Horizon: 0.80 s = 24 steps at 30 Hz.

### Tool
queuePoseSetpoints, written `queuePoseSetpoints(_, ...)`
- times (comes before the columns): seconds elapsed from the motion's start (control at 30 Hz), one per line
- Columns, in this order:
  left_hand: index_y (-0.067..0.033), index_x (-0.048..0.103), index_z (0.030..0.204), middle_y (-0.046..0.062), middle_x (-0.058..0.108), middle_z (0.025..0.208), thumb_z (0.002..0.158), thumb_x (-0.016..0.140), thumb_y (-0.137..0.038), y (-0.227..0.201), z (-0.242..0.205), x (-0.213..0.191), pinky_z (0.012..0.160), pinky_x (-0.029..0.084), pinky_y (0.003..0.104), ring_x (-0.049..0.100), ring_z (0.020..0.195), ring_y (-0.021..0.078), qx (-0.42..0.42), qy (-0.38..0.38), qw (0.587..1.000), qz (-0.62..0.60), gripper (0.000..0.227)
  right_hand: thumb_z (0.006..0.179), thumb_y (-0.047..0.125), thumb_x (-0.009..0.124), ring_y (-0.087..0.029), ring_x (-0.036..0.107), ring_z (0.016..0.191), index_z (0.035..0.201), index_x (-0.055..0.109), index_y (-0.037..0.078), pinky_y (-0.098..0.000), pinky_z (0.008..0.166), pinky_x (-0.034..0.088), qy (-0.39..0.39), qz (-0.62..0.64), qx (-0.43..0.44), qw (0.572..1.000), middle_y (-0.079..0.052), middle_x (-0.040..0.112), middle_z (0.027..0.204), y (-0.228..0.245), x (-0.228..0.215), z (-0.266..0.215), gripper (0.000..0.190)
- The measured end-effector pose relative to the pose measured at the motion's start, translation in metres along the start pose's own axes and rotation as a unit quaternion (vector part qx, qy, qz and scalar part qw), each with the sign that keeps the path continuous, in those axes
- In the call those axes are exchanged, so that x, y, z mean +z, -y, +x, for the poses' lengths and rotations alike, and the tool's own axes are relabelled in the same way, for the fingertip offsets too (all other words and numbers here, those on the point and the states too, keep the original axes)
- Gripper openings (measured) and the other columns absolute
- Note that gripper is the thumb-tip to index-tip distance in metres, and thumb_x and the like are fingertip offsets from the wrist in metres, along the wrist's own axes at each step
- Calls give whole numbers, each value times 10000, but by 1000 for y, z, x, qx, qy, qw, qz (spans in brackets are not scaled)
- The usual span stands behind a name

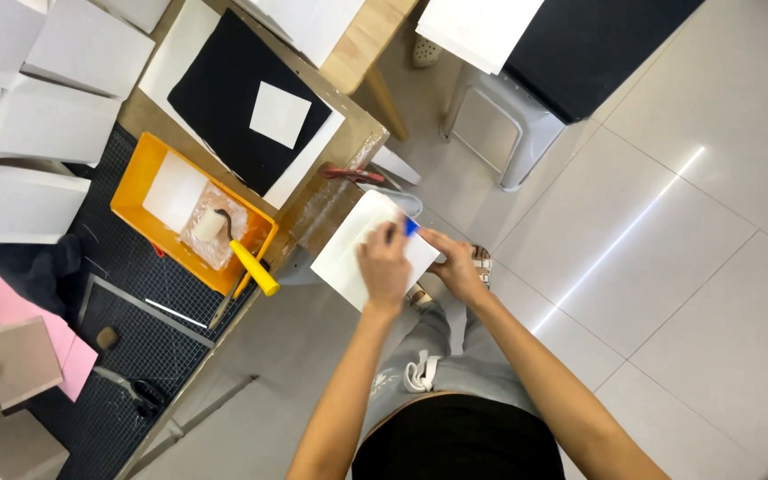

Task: Applying adhesive to paper sheets with a roller and sticking them together

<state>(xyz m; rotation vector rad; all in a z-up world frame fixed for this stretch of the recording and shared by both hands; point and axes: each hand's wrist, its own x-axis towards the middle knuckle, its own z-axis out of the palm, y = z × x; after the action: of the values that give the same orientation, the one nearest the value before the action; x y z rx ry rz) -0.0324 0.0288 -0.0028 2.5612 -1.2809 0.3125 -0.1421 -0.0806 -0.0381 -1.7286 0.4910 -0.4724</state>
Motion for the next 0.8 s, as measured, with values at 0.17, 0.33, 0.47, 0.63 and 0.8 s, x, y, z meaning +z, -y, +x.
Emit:
queuePoseSetpoints(0.17,-193,601,1380,21,597,1081,914,617,-176,-10,5,-13,709,408,367,566,879,222,-37,-38,998,26,466,690,202,902,-197,690,1113,1274,706,264,-321,919,505,1,-19,-4,1000,56,729,1245,8,-3,3,619)
queuePoseSetpoints(0.33,-237,653,1322,5,627,1055,904,587,-107,5,7,-14,718,405,361,573,881,201,-39,-4,999,21,442,707,204,878,-182,684,1121,1358,652,293,-324,902,447,18,-50,15,998,78,695,1301,-15,4,-6,695)
queuePoseSetpoints(0.47,-205,629,1352,39,635,1064,894,630,-114,-12,0,-16,712,399,358,585,887,226,-23,-6,1000,7,466,706,265,881,-172,689,1105,1337,660,326,-323,889,453,17,-50,19,998,105,701,1285,-10,0,0,672)
queuePoseSetpoints(0.63,-198,613,1381,28,617,1079,897,660,-161,10,1,-8,717,407,360,576,887,219,-71,-57,995,34,488,722,236,876,-184,648,1164,1415,580,368,-490,1012,285,51,-59,86,993,138,646,1358,-14,0,-7,765)
queuePoseSetpoints(0.8,-214,597,1394,11,616,1065,901,671,-159,-9,-13,-17,701,374,322,565,865,187,-20,-10,1000,15,502,739,253,865,-170,635,1188,1407,577,386,-503,1017,282,57,-65,95,992,151,628,1378,-10,-2,-5,740)
